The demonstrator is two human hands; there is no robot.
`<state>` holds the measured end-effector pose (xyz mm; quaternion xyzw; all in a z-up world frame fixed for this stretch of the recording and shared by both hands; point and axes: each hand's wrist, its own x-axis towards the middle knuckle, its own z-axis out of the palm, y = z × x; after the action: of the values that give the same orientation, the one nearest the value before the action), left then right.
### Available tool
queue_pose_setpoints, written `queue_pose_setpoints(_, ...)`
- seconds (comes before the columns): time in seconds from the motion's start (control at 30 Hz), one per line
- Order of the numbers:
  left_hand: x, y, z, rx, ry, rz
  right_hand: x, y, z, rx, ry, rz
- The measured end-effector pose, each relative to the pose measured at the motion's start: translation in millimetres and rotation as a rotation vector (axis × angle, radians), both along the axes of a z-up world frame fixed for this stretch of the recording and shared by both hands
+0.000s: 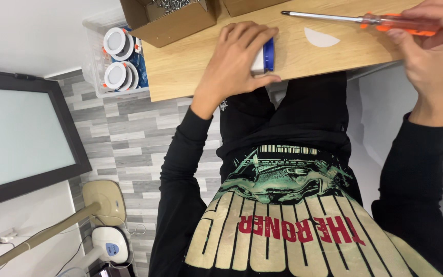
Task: The person uses a screwdriver to tighten a screw on a white plastic component with a blue attachment. They then remove the blue part and pick up a white plastic box, inserting a small white piece into it.
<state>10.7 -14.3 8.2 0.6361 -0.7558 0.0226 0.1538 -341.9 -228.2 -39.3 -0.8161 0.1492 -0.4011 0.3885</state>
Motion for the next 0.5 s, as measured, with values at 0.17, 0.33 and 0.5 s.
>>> queue_pose_setpoints(0.17, -5, -1, 6, -0.058, 0.121, 0.003, 4, -1, -2, -0.168, 0.102, -0.130)
queue_pose_setpoints(0.33, -11, 6, 19, -0.124, 0.348, 0.017, 9, -1, -2, -0.227, 0.154, -0.129)
queue_pose_setpoints(0.5, -15, 10, 28, -0.204, 0.521, 0.010, 25, 13, 22, -0.459, 0.180, -0.210)
